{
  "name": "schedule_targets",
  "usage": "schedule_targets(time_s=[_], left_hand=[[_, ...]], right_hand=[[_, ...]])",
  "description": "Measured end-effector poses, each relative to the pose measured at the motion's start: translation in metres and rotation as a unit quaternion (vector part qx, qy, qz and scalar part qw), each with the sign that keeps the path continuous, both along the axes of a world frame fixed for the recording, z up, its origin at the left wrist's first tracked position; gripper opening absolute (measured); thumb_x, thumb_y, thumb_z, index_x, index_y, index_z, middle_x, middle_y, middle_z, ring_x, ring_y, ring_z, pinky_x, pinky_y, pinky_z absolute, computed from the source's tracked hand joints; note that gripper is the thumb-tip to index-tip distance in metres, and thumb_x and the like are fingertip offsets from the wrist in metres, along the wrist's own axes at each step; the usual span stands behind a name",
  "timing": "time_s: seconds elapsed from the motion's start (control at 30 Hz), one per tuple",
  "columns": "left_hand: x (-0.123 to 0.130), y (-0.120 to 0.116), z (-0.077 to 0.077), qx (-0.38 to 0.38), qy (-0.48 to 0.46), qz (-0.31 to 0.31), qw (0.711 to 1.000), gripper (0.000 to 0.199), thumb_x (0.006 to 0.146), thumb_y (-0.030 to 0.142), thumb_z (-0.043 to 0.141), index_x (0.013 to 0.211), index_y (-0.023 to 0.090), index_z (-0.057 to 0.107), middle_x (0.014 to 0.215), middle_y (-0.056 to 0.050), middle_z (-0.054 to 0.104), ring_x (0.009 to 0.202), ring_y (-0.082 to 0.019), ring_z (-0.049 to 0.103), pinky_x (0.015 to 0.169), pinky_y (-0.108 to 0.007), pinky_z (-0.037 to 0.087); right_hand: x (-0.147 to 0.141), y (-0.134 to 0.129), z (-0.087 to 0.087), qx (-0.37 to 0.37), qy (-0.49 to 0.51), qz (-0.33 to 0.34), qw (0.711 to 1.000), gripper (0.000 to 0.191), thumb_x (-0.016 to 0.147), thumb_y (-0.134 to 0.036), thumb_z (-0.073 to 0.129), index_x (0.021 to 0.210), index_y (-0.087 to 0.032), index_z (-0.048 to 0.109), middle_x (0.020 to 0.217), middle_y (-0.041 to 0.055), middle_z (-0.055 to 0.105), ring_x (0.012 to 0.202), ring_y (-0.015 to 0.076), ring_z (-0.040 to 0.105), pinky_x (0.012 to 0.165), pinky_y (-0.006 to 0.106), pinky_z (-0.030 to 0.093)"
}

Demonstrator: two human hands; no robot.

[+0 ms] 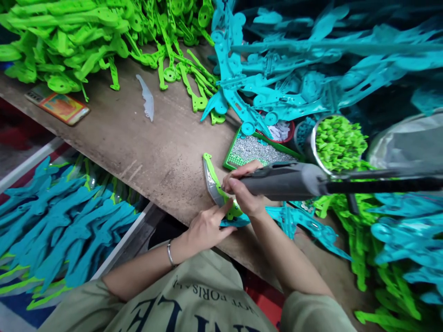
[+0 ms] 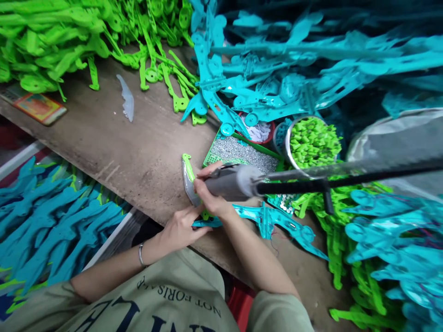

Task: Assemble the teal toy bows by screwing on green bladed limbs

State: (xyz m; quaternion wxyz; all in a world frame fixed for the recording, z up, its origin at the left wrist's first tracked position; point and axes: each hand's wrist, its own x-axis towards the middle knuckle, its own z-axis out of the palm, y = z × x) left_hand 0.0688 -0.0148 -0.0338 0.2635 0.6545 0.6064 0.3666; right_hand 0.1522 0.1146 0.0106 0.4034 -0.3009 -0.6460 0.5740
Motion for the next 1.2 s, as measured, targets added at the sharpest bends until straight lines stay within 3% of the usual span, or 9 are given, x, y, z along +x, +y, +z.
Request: schedule_targets(time_s=[0.17, 0.27, 0.33, 0.4, 0.47, 0.57, 0.63, 0.87, 1.2], left_hand=[[-0.003, 0.001, 0.003, 0.000, -0.006, 0.007, 1.000, 0.043, 0.076, 0.025, 0.088, 0.112, 0.016, 0.067, 0.096, -0.008, 0.076, 0.087, -0.028, 0.077, 0.076, -0.038, 0.066], [-0.004, 0.002, 0.004, 0.004, -0.007, 0.009, 1.000, 0.043, 0.076, 0.024, 0.088, 0.114, 0.017, 0.067, 0.094, -0.007, 0.076, 0.086, -0.027, 0.077, 0.075, -0.036, 0.066], [-0.004, 0.001, 0.004, 0.007, -0.005, 0.007, 1.000, 0.050, 0.078, 0.024, 0.087, 0.123, 0.017, 0.066, 0.094, -0.006, 0.076, 0.086, -0.026, 0.077, 0.075, -0.036, 0.066], [-0.005, 0.000, 0.003, 0.005, -0.007, 0.002, 1.000, 0.061, 0.080, 0.025, 0.086, 0.135, 0.019, 0.061, 0.099, -0.007, 0.076, 0.085, -0.025, 0.077, 0.076, -0.036, 0.067], [-0.005, -0.001, 0.001, 0.007, -0.010, -0.005, 1.000, 0.071, 0.083, 0.026, 0.083, 0.147, 0.019, 0.052, 0.110, -0.009, 0.076, 0.088, -0.025, 0.078, 0.079, -0.037, 0.067], [-0.005, -0.003, -0.002, 0.020, -0.010, -0.015, 1.000, 0.078, 0.087, 0.027, 0.079, 0.155, 0.019, 0.044, 0.122, -0.012, 0.074, 0.098, -0.025, 0.077, 0.087, -0.038, 0.067], [-0.005, -0.004, -0.004, 0.021, -0.006, -0.016, 1.000, 0.078, 0.088, 0.027, 0.078, 0.157, 0.019, 0.042, 0.122, -0.012, 0.074, 0.101, -0.025, 0.077, 0.089, -0.038, 0.067], [-0.005, -0.002, -0.003, 0.038, -0.008, -0.016, 0.999, 0.078, 0.090, 0.028, 0.076, 0.158, 0.019, 0.040, 0.122, -0.012, 0.074, 0.099, -0.024, 0.077, 0.089, -0.037, 0.067], [-0.004, -0.003, -0.004, 0.035, -0.005, -0.008, 0.999, 0.083, 0.086, 0.029, 0.081, 0.158, 0.020, 0.040, 0.107, -0.008, 0.076, 0.084, -0.023, 0.076, 0.078, -0.037, 0.068]], right_hand=[[-0.010, 0.012, 0.008, 0.018, -0.065, 0.071, 0.995, 0.019, 0.082, -0.038, 0.070, 0.080, -0.025, 0.056, 0.062, -0.0040, 0.055, 0.055, 0.0141, 0.053, 0.053, 0.030, 0.046], [-0.013, 0.019, 0.014, 0.072, -0.051, 0.162, 0.983, 0.016, 0.080, -0.031, 0.069, 0.076, -0.025, 0.055, 0.061, -0.0043, 0.056, 0.054, 0.0128, 0.052, 0.053, 0.029, 0.045], [-0.009, 0.023, 0.016, 0.084, -0.015, 0.175, 0.981, 0.012, 0.081, -0.028, 0.068, 0.084, -0.025, 0.057, 0.062, -0.0047, 0.058, 0.053, 0.0129, 0.054, 0.052, 0.029, 0.045], [-0.002, 0.030, 0.018, 0.089, 0.050, 0.110, 0.989, 0.016, 0.085, -0.028, 0.068, 0.098, -0.025, 0.059, 0.061, -0.0059, 0.059, 0.051, 0.0139, 0.056, 0.051, 0.029, 0.046], [0.006, 0.042, 0.018, 0.115, 0.120, -0.027, 0.986, 0.021, 0.086, -0.027, 0.067, 0.105, -0.026, 0.059, 0.059, -0.0077, 0.058, 0.050, 0.0143, 0.058, 0.052, 0.030, 0.049], [0.017, 0.067, 0.016, 0.148, 0.153, -0.223, 0.951, 0.019, 0.081, -0.026, 0.068, 0.098, -0.027, 0.059, 0.055, -0.0097, 0.053, 0.044, 0.0130, 0.053, 0.052, 0.030, 0.049], [0.023, 0.082, 0.012, 0.137, 0.130, -0.286, 0.939, 0.020, 0.078, -0.029, 0.069, 0.094, -0.027, 0.057, 0.053, -0.0104, 0.050, 0.042, 0.0131, 0.049, 0.050, 0.030, 0.047], [0.026, 0.094, -0.004, 0.105, 0.091, -0.318, 0.938, 0.030, 0.075, -0.042, 0.073, 0.094, -0.027, 0.054, 0.052, -0.0115, 0.049, 0.042, 0.0145, 0.051, 0.051, 0.033, 0.048], [0.023, 0.100, -0.007, 0.076, 0.080, -0.309, 0.945, 0.027, 0.071, -0.034, 0.073, 0.086, -0.025, 0.053, 0.049, -0.0103, 0.051, 0.040, 0.0139, 0.052, 0.047, 0.030, 0.046]])
